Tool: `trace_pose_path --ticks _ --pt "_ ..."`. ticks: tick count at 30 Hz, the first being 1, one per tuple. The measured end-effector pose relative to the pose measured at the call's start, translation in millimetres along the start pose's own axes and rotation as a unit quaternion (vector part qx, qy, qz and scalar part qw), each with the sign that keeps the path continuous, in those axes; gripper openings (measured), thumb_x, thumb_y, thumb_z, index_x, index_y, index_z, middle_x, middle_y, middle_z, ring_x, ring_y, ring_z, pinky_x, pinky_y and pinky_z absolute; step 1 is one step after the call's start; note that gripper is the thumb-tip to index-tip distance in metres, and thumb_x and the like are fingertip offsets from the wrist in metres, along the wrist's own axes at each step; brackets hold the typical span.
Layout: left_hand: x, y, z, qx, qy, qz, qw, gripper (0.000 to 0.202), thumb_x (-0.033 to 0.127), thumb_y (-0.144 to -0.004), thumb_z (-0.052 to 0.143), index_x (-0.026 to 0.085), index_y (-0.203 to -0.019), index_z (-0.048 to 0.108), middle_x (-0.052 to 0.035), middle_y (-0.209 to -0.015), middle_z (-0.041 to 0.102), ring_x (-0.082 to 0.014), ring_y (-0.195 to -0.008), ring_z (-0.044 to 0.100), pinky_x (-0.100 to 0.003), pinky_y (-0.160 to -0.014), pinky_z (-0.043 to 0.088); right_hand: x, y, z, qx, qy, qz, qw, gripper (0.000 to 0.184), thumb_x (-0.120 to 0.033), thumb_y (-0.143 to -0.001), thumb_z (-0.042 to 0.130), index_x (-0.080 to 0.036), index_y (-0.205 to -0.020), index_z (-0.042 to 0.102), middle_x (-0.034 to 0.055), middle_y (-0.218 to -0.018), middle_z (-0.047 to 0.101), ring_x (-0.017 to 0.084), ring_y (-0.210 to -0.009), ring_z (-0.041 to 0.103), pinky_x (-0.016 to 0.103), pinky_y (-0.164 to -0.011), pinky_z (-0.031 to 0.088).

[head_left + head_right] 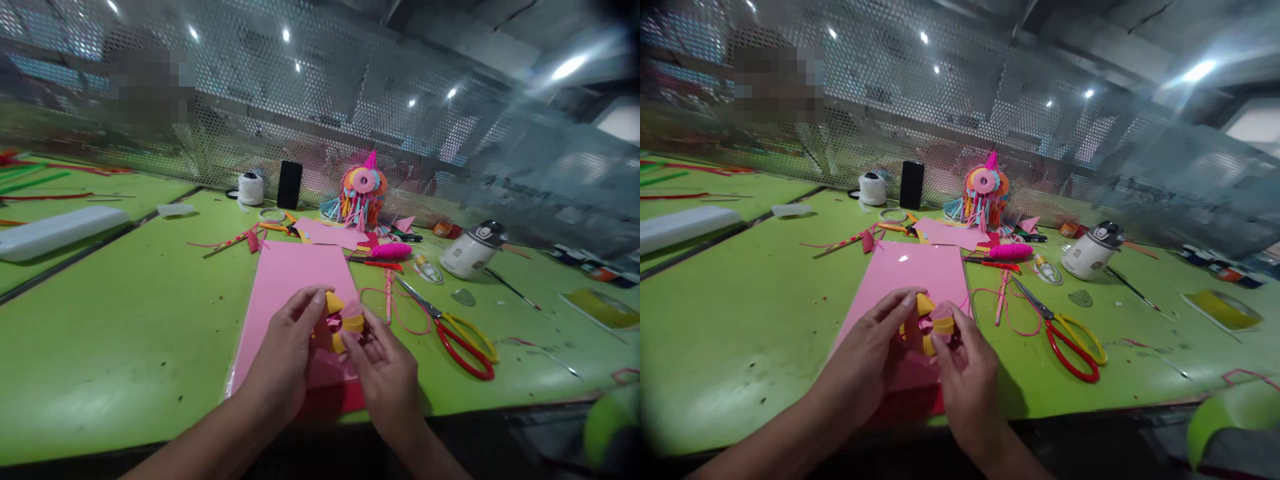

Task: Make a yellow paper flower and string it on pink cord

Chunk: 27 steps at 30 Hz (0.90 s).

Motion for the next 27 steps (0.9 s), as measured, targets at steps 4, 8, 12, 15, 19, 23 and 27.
trace_pose_path --ticks 4,8,12,15,19,23,27 --pt "-4.8 10.0 3.7 -0.016 0.071 -0.02 0.997 0.016 0.03 -0.079 0.063 0.022 -0.093 0.064 0.0004 -0.085 0.064 -0.0093 -0.071 0.06 -0.016 -0.06 0.049 -1.4 17.3 -9.0 0.033 0.079 -0.082 0.993 0.044 -0.015 -0.084 0.058 -0.024 -0.126 0.052 0.0091 -0.118 0.062 0.022 -0.099 0.065 0.034 -0.085 0.056" --pt "-8.1 17.6 2.1 -0.05 0.092 -0.01 0.994 0.013 0.027 -0.08 0.062 0.023 -0.093 0.066 -0.0004 -0.085 0.064 -0.0111 -0.075 0.061 -0.02 -0.068 0.051 -3.0 25.4 -13.9 0.047 0.131 -0.143 0.98 0.047 -0.009 -0.083 0.057 -0.027 -0.126 0.052 0.0069 -0.112 0.064 0.02 -0.093 0.067 0.031 -0.078 0.058" --pt "-12.2 24.6 -1.6 -0.072 0.062 0.022 0.995 0.011 0.024 -0.083 0.059 0.023 -0.09 0.067 -0.0022 -0.089 0.065 -0.014 -0.082 0.062 -0.024 -0.076 0.05 -0.8 28.0 -14.0 0.094 0.136 -0.17 0.971 0.04 -0.009 -0.083 0.056 -0.025 -0.12 0.057 0.0076 -0.103 0.068 0.022 -0.092 0.067 0.033 -0.075 0.059" --pt "-15.4 27.2 -5.0 -0.083 0.033 0.044 0.995 0.012 0.022 -0.084 0.057 0.025 -0.091 0.067 -0.0019 -0.092 0.064 -0.0142 -0.085 0.061 -0.024 -0.078 0.05 1.6 29.0 -12.9 0.12 0.129 -0.178 0.968 0.035 -0.011 -0.082 0.058 -0.025 -0.115 0.061 0.008 -0.099 0.069 0.023 -0.089 0.067 0.034 -0.072 0.059" --pt "-18.0 28.4 -7.6 -0.11 0.017 0.068 0.991 0.017 0.019 -0.085 0.056 0.03 -0.095 0.065 -0.0015 -0.098 0.062 -0.0162 -0.09 0.061 -0.027 -0.081 0.05 3.5 30.0 -12.6 0.123 0.116 -0.177 0.97 0.032 -0.012 -0.081 0.059 -0.024 -0.11 0.063 0.008 -0.096 0.069 0.023 -0.087 0.067 0.035 -0.071 0.058" --pt "-18.5 30.1 -7.8 -0.135 0.019 0.107 0.985 0.023 0.015 -0.086 0.053 0.032 -0.095 0.065 -0.0008 -0.099 0.061 -0.0164 -0.095 0.059 -0.029 -0.084 0.051 4.1 30.4 -12.6 0.099 0.098 -0.191 0.972 0.037 -0.004 -0.08 0.056 -0.025 -0.111 0.061 0.0068 -0.099 0.067 0.021 -0.091 0.065 0.036 -0.074 0.056" --pt "-18.8 31.6 -9.1 -0.136 -0.014 0.141 0.98 0.026 0.013 -0.086 0.051 0.033 -0.096 0.064 -0.001 -0.097 0.061 -0.0152 -0.096 0.057 -0.027 -0.085 0.049 2.7 30.2 -14.2 0.088 0.114 -0.227 0.963 0.044 0.0 -0.078 0.058 -0.026 -0.113 0.06 0.0049 -0.099 0.067 0.021 -0.095 0.063 0.038 -0.084 0.051"
Point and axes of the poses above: each hand's wrist, its own y-axis away from the middle knuckle, its own z-axis out of the palm, x = y × z, the point moved 2 cm from there along -y, towards the middle knuckle
